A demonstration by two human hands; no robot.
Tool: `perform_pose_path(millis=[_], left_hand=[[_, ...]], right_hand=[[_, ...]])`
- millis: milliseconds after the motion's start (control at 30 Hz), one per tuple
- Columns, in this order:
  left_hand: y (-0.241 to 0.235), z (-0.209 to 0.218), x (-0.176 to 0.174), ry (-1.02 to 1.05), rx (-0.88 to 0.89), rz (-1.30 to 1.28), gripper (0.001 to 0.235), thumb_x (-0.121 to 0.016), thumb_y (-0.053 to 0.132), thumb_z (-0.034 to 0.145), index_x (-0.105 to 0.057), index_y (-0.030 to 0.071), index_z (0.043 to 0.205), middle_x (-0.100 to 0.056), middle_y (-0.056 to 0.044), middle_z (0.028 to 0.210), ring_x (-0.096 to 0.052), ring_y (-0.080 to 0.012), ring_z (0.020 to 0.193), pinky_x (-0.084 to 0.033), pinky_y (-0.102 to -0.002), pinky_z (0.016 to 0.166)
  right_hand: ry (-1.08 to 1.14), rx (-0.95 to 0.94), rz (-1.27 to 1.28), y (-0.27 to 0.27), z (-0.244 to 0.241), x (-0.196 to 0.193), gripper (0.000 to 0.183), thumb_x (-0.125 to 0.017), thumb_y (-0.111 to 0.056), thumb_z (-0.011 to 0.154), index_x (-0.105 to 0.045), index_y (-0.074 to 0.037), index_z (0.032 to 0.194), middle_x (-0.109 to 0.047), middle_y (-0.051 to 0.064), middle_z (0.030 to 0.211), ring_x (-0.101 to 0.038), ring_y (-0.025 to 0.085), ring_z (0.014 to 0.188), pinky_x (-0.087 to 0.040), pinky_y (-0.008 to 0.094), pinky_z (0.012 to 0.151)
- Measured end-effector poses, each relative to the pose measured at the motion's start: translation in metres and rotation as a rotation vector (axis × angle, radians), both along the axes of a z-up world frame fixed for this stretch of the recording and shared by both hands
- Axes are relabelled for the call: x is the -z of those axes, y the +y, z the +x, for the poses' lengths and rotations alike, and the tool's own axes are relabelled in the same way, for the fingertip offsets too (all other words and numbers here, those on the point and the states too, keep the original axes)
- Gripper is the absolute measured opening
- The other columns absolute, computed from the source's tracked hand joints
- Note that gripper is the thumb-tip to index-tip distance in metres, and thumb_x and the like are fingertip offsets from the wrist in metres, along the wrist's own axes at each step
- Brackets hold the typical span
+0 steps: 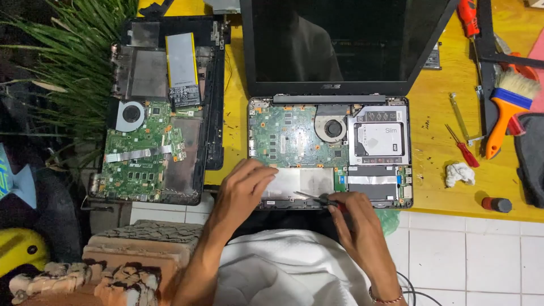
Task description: The person uses a screwdriver to remove screws from a disassembled laptop, then removes a battery from a second laptop and installs it into the first. They continue to secure the battery with screws.
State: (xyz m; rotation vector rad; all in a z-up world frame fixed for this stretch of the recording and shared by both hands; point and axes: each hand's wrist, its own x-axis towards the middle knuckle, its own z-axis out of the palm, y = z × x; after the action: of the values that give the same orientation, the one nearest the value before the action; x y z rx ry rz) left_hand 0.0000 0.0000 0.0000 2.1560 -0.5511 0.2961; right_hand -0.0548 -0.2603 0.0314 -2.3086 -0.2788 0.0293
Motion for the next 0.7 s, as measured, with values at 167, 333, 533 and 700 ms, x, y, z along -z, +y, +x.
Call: perform_pose_path(millis=[167,333,533,700], left_hand=[[0.014,-0.011,-0.003,0.048,-0.090,-0.038,0.019,-0.069,-0.003,0.095,-0.074,0.002,0.113,-0.067,-0.008,0.097,-0.064,-0.0235,0.091,-0.053,-0.034,0.080],[0.018,-0.019,-0.003,0.102,-0.147,-0.094,0.020,-0.065,-0.001,0.097,-0.075,0.003,0.114,-0.070,-0.007,0.098,-0.067,-0.0217,0.090,-0.055,-0.033,0.079],[0.016,-0.023,0.000,0.117,-0.167,-0.112,0.018,-0.067,0.002,0.097,-0.074,0.003,0.114,-0.072,-0.007,0.100,-0.068,-0.0214,0.094,-0.056,-0.032,0.081],[0.003,-0.023,0.003,0.139,-0.160,-0.156,0.020,-0.071,0.005,0.094,-0.075,0.002,0.113,-0.074,-0.007,0.100,-0.068,-0.0202,0.094,-0.058,-0.032,0.081]], right_hand=[[-0.029,-0.051,-0.034,0.007,0.003,-0.002,0.019,-0.059,-0.015,0.100,-0.066,-0.005,0.114,-0.069,0.007,0.106,-0.057,0.023,0.093,-0.047,0.034,0.085],[-0.079,-0.088,-0.047,0.008,0.005,0.006,0.018,-0.060,-0.011,0.099,-0.066,-0.004,0.115,-0.069,0.008,0.104,-0.057,0.024,0.091,-0.045,0.037,0.091],[-0.030,-0.073,-0.059,0.007,0.005,0.006,0.019,-0.061,-0.014,0.099,-0.067,-0.004,0.115,-0.070,0.008,0.105,-0.059,0.024,0.096,-0.047,0.038,0.092],[0.013,0.077,0.056,0.006,0.005,0.001,0.016,-0.058,-0.017,0.101,-0.067,-0.006,0.109,-0.067,0.006,0.104,-0.060,0.020,0.094,-0.048,0.030,0.087]])
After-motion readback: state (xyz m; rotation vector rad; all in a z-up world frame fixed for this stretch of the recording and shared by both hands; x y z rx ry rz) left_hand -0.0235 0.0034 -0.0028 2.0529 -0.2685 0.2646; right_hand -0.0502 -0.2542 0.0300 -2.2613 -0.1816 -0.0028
